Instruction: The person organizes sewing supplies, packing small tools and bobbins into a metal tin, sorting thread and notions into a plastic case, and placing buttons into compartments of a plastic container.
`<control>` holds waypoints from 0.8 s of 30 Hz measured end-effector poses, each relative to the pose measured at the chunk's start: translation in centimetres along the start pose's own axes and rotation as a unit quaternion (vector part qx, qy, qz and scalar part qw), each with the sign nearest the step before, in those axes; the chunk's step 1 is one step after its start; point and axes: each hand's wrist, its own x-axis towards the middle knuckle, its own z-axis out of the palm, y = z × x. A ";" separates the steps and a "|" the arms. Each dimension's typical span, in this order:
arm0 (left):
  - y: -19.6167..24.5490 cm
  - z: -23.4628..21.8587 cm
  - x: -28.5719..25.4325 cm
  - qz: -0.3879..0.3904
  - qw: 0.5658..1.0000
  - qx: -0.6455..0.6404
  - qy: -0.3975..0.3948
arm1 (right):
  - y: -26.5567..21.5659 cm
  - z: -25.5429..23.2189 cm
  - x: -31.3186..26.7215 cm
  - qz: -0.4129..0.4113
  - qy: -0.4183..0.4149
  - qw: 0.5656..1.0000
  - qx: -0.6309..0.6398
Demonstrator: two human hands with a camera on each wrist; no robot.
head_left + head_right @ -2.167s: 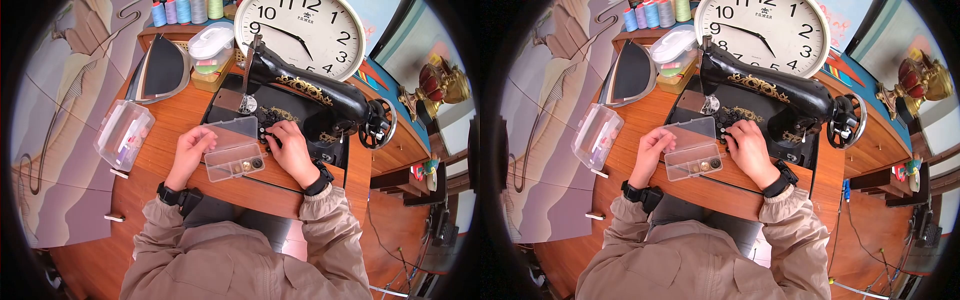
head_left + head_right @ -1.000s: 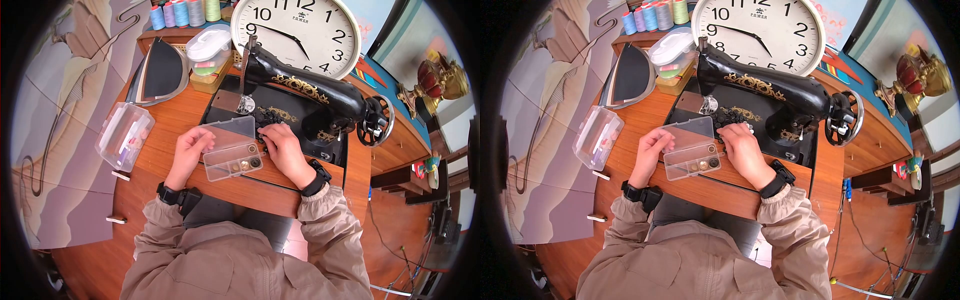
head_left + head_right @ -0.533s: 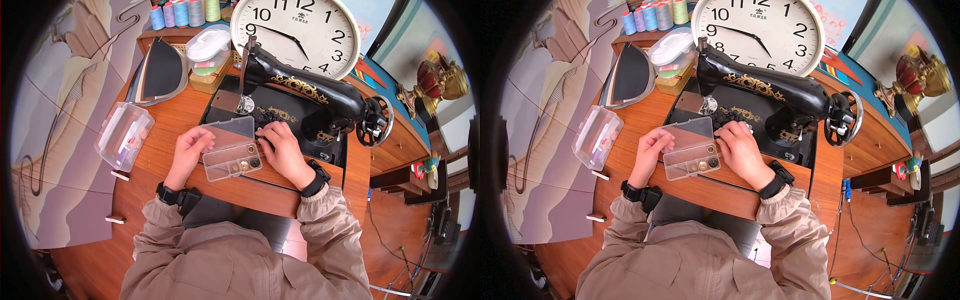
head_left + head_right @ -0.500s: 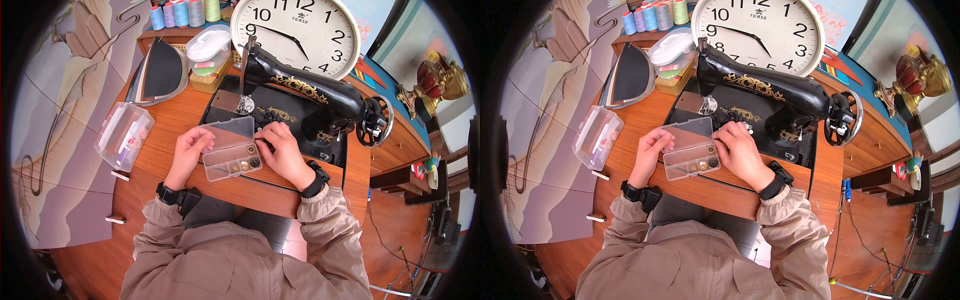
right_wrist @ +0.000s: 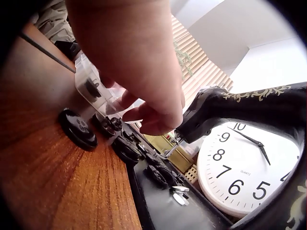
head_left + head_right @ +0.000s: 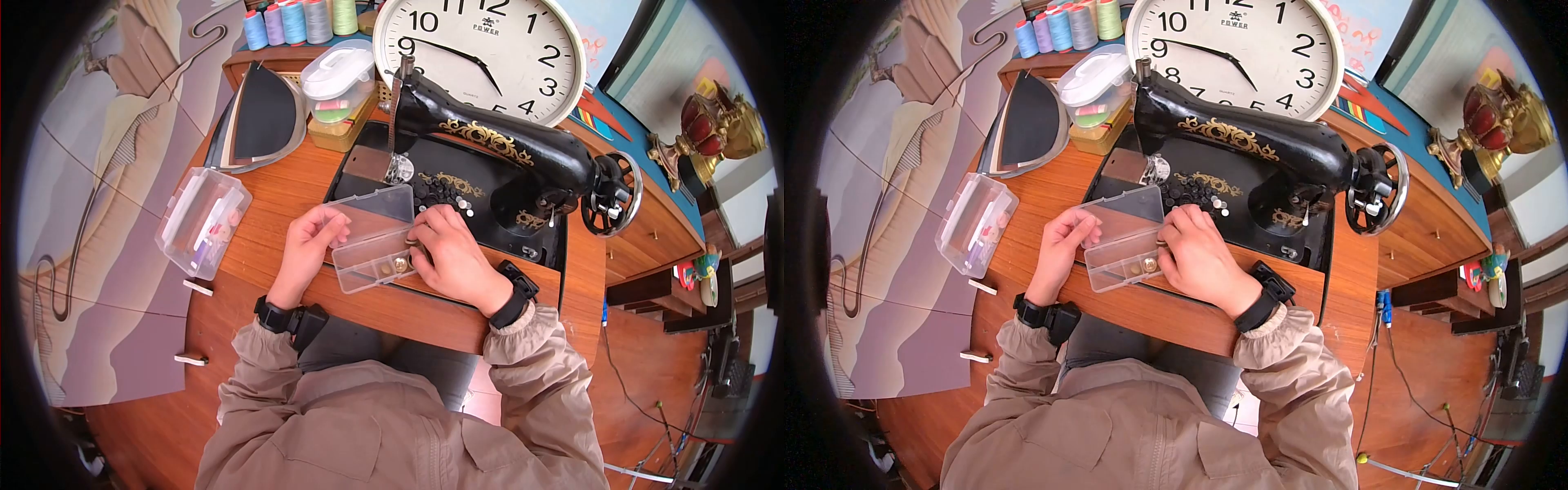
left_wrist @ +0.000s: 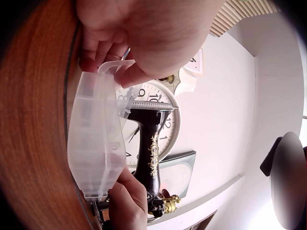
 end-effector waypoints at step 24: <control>0.3 0.2 -0.1 0.008 1.000 0.003 0.003 | -0.5 -0.4 0.4 0.042 0.090 0.989 0.112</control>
